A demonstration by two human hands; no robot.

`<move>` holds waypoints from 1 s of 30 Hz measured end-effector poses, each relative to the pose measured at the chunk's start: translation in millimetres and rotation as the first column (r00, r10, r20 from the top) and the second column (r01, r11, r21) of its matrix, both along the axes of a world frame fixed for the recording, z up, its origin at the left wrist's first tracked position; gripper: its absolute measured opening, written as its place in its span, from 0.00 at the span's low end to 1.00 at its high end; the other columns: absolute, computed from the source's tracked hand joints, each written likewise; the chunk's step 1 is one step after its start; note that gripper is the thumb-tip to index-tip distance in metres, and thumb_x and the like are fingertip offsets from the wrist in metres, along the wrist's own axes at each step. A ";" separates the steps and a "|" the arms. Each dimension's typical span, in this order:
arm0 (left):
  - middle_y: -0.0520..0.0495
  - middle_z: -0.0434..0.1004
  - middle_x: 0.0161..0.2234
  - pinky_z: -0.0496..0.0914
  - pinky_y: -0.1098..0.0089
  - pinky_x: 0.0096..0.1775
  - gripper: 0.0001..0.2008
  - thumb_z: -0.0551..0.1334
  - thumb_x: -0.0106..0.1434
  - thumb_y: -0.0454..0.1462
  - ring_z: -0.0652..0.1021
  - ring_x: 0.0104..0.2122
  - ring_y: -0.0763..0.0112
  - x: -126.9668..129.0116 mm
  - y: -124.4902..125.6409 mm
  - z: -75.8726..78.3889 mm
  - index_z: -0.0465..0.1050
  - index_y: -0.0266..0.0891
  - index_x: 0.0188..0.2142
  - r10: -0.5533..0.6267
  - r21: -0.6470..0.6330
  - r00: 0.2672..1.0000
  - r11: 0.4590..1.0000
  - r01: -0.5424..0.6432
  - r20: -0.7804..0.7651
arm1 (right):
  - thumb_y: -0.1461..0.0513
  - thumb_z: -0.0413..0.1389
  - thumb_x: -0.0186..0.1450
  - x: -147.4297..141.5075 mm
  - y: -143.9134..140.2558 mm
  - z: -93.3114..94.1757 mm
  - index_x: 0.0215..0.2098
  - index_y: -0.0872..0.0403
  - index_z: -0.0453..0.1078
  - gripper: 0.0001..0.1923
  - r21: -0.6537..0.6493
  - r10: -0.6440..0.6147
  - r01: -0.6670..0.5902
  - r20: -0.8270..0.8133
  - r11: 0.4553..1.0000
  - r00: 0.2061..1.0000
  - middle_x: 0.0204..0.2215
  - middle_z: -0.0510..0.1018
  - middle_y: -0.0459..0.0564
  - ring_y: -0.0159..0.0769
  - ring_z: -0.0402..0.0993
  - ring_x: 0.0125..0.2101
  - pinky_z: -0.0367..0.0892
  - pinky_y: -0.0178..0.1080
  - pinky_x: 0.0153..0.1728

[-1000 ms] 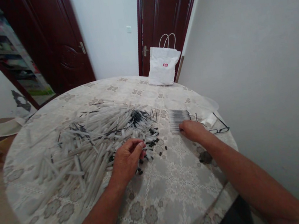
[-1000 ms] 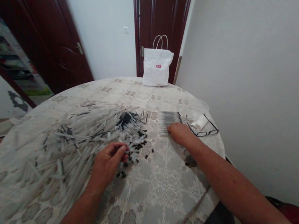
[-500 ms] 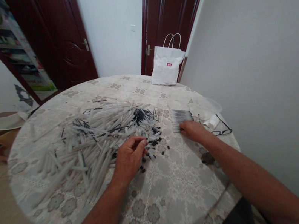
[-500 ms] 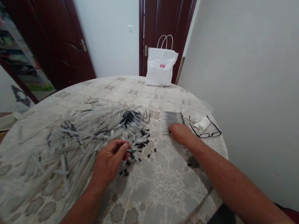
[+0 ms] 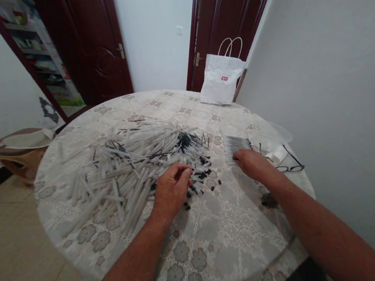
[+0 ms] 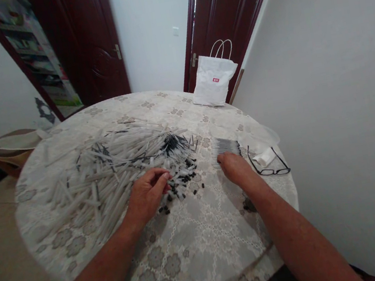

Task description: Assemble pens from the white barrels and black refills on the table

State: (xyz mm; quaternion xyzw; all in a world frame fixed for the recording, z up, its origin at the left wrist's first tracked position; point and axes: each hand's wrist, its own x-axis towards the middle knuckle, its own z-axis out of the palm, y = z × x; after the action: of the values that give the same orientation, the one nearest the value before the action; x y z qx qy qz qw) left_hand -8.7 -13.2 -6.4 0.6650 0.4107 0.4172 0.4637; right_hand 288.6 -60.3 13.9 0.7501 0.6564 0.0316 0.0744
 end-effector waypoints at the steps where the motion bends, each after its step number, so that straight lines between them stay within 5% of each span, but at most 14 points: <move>1: 0.50 0.81 0.31 0.72 0.70 0.33 0.11 0.61 0.66 0.43 0.80 0.27 0.68 -0.3 0.1 0.4 0.77 0.39 0.39 0.014 0.011 1.000 1.000 -0.014 -0.009 | 0.64 0.49 0.73 -9.7 -2.4 2.2 0.44 0.56 0.75 0.12 0.036 0.021 -0.020 -0.036 0.999 0.999 0.42 0.80 0.57 0.41 0.76 0.43 0.62 0.37 0.43; 12: 0.50 0.82 0.33 0.71 0.69 0.42 0.09 0.60 0.68 0.39 0.80 0.34 0.68 -0.8 0.2 -10.7 0.78 0.42 0.41 0.099 0.306 0.976 0.951 -0.036 -0.194 | 0.58 0.53 0.72 -108.8 -10.9 -16.0 0.46 0.53 0.73 0.10 0.152 0.266 -0.228 -0.318 0.962 0.910 0.42 0.77 0.52 0.39 0.74 0.42 0.62 0.36 0.42; 16: 0.48 0.82 0.36 0.71 0.67 0.45 0.07 0.59 0.69 0.37 0.80 0.37 0.67 -0.7 -1.3 -8.9 0.77 0.41 0.40 0.134 0.377 0.970 0.925 -0.050 -0.201 | 0.54 0.55 0.70 -119.5 -20.0 -26.8 0.50 0.53 0.71 0.14 0.134 0.352 -0.325 -0.341 0.936 0.872 0.44 0.76 0.52 0.39 0.73 0.42 0.62 0.36 0.42; 24: 0.45 0.80 0.38 0.72 0.65 0.44 0.08 0.56 0.71 0.37 0.79 0.40 0.63 -2.6 -24.3 1.7 0.73 0.41 0.42 0.101 0.536 0.910 0.831 0.145 -0.402 | 0.56 0.51 0.71 -124.3 -22.5 -47.7 0.47 0.52 0.71 0.12 0.144 0.387 -0.359 -0.290 0.922 0.875 0.42 0.77 0.53 0.40 0.74 0.39 0.63 0.36 0.37; 30: 0.44 0.77 0.39 0.72 0.65 0.41 0.09 0.55 0.72 0.39 0.78 0.40 0.62 -47.2 -56.8 1.9 0.73 0.41 0.43 0.224 0.537 0.801 0.832 0.139 -0.555 | 0.57 0.49 0.73 -118.9 -23.0 -56.2 0.51 0.53 0.69 0.14 0.286 0.439 -0.360 -0.301 0.888 0.846 0.42 0.78 0.54 0.40 0.76 0.40 0.67 0.38 0.39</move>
State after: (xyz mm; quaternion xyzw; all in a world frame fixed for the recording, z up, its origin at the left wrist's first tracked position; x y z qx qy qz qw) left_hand -55.9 -70.0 -4.5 0.8566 0.4124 0.2974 0.0880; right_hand 169.7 -83.3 -42.3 0.5926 0.7935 -0.0184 -0.1373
